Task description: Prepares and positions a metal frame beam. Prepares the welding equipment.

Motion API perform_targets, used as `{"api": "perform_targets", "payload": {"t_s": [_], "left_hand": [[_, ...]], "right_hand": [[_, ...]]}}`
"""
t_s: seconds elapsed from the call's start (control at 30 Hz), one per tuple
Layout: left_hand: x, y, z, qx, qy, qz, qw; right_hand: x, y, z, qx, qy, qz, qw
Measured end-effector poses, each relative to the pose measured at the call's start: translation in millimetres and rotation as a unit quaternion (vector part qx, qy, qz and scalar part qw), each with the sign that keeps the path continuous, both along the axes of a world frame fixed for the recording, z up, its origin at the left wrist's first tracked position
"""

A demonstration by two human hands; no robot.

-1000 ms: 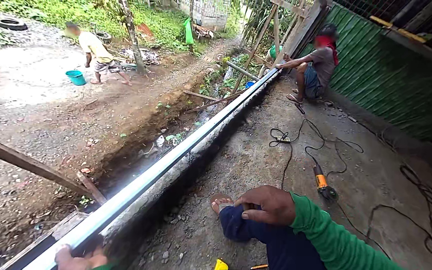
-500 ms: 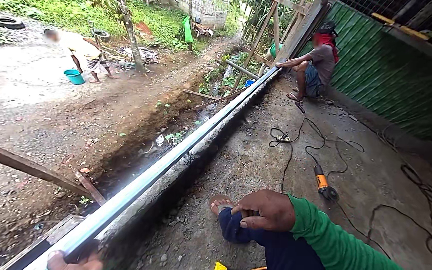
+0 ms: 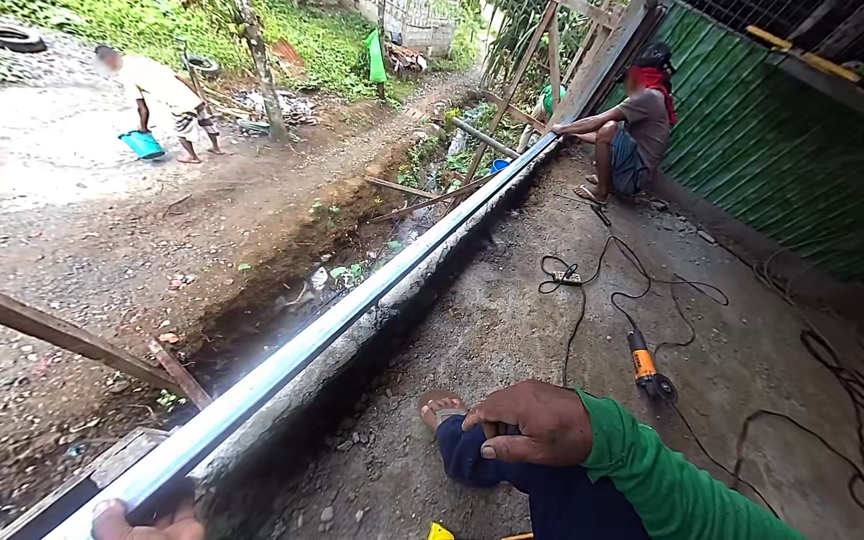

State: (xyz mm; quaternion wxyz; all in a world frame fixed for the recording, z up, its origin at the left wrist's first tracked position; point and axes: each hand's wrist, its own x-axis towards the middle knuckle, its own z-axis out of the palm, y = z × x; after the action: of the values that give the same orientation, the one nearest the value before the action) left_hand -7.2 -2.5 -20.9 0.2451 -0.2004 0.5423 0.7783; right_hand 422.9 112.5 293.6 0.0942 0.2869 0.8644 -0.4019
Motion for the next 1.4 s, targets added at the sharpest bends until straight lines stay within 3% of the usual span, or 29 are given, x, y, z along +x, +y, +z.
{"api": "perform_targets", "payload": {"t_s": [1.4], "left_hand": [[-1.7, -0.3, -3.2, -0.001, -0.002, 0.006, 1.000]], "right_hand": [[-3.4, 1.2, 0.0, -0.010, -0.030, 0.003, 1.000]]}}
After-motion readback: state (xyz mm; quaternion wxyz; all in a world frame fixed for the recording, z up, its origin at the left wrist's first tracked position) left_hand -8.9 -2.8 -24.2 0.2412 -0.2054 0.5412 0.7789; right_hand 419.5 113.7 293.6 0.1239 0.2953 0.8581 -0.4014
